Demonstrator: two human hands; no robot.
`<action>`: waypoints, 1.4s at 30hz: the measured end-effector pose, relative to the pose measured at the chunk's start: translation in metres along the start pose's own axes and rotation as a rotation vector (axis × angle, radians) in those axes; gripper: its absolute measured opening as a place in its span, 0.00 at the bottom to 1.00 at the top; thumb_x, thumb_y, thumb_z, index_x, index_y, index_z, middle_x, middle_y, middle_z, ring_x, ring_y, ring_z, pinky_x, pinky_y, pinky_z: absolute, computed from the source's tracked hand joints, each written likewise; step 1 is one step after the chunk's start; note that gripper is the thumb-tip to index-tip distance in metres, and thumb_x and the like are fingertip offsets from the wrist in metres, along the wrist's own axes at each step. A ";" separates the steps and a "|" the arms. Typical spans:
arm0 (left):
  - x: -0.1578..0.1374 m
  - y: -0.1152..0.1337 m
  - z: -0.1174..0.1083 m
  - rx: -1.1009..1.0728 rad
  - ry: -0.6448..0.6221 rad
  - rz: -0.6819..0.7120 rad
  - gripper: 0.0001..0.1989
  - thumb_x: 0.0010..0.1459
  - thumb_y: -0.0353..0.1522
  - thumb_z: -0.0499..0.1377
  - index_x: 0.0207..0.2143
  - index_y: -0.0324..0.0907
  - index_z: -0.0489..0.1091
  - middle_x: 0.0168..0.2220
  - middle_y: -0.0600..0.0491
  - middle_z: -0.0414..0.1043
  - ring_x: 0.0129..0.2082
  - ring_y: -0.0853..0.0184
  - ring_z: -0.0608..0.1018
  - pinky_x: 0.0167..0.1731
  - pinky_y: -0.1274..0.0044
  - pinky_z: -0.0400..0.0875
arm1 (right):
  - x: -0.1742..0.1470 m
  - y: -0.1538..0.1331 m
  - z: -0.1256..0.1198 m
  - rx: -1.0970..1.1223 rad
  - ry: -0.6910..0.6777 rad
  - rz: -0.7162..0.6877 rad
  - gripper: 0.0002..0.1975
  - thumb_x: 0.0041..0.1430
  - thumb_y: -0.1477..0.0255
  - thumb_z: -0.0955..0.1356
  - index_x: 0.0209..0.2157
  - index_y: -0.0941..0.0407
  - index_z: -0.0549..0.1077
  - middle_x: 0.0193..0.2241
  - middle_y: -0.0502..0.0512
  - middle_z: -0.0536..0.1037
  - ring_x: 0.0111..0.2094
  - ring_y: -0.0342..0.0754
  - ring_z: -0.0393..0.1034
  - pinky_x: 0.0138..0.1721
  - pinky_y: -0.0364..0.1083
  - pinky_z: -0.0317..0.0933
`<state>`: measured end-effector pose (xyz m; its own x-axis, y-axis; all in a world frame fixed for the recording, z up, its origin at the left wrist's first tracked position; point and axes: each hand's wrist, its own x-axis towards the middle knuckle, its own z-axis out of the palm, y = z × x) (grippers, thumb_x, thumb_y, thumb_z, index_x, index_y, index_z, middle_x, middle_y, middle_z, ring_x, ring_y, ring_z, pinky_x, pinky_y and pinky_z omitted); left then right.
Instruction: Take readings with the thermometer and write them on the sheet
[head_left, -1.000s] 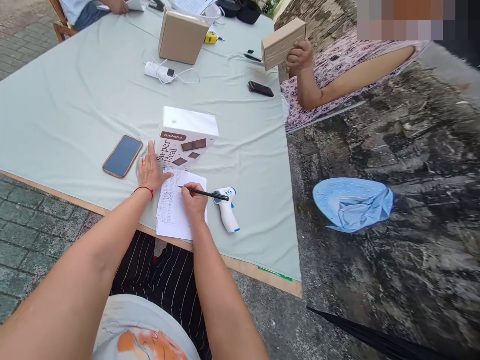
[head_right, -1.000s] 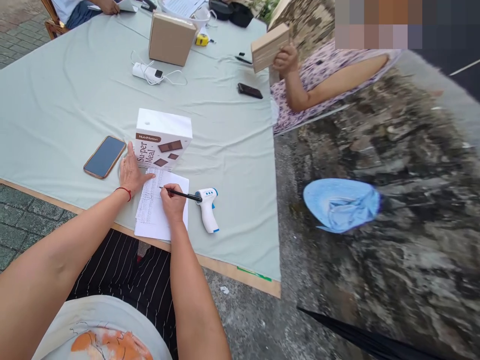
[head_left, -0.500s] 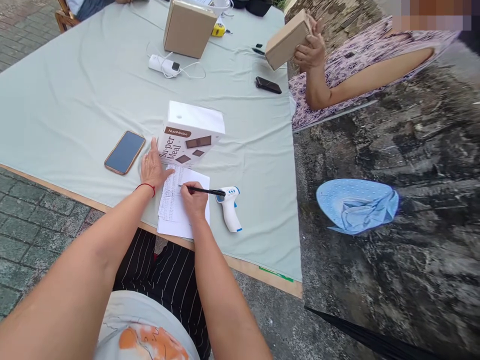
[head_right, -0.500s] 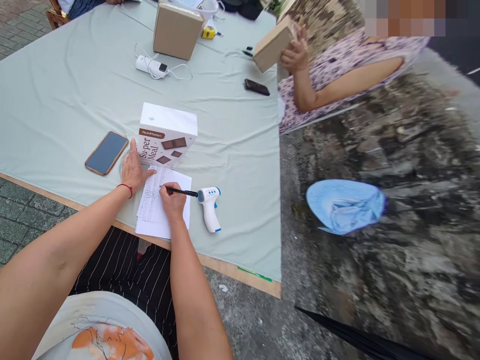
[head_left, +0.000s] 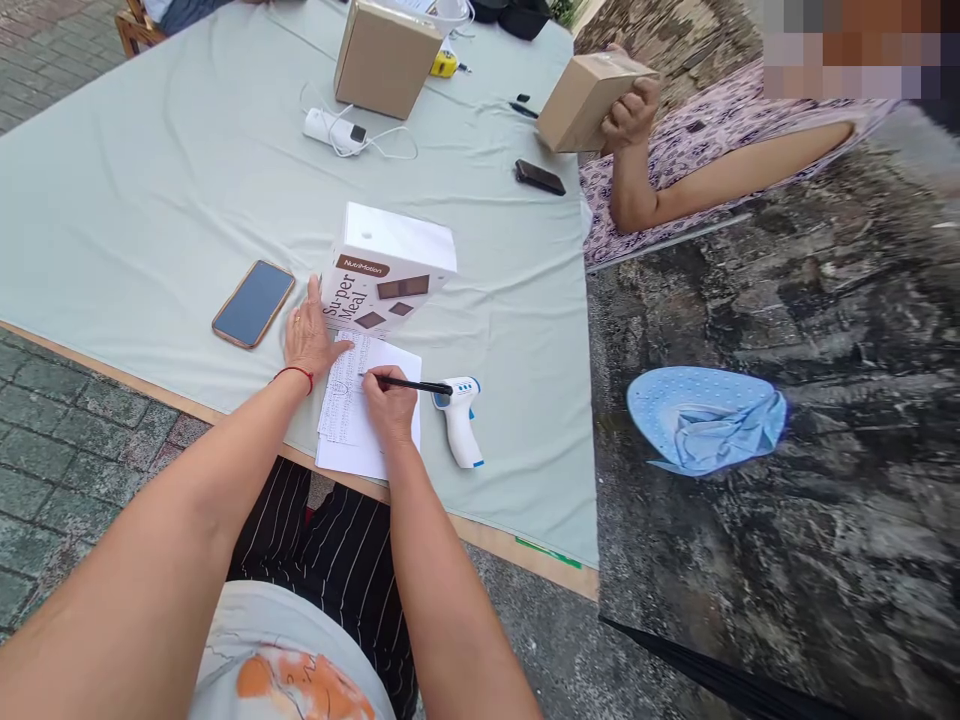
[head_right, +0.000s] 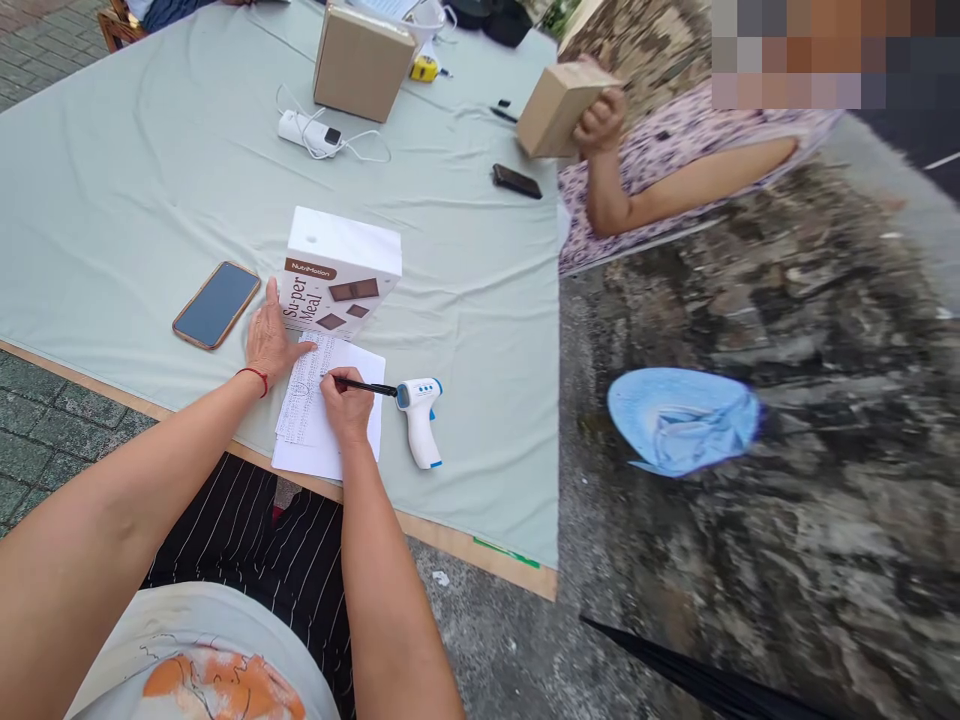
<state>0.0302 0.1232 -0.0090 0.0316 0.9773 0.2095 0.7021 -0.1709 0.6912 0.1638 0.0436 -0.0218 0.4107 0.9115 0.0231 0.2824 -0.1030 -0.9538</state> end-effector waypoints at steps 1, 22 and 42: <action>0.000 0.000 0.000 0.000 0.002 0.001 0.66 0.46 0.35 0.71 0.70 0.45 0.21 0.68 0.41 0.52 0.67 0.51 0.59 0.68 0.58 0.47 | 0.000 0.000 0.000 0.001 0.002 0.000 0.08 0.45 0.64 0.65 0.25 0.54 0.70 0.22 0.47 0.73 0.26 0.44 0.65 0.32 0.46 0.62; -0.003 0.006 -0.006 0.005 -0.010 -0.027 0.64 0.46 0.32 0.71 0.70 0.43 0.25 0.68 0.41 0.53 0.68 0.52 0.57 0.68 0.60 0.48 | -0.001 -0.004 -0.002 -0.001 -0.001 0.007 0.08 0.45 0.64 0.65 0.25 0.54 0.69 0.22 0.47 0.72 0.26 0.45 0.64 0.33 0.46 0.62; -0.001 0.002 -0.004 0.006 -0.002 -0.009 0.63 0.47 0.37 0.70 0.70 0.46 0.26 0.69 0.42 0.51 0.68 0.50 0.58 0.67 0.58 0.50 | 0.000 -0.004 -0.001 0.021 0.025 0.027 0.08 0.45 0.64 0.65 0.25 0.54 0.69 0.22 0.47 0.70 0.26 0.45 0.63 0.33 0.46 0.62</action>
<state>0.0289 0.1215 -0.0049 0.0271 0.9791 0.2017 0.7064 -0.1615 0.6891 0.1633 0.0438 -0.0176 0.4395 0.8982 0.0047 0.2529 -0.1187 -0.9602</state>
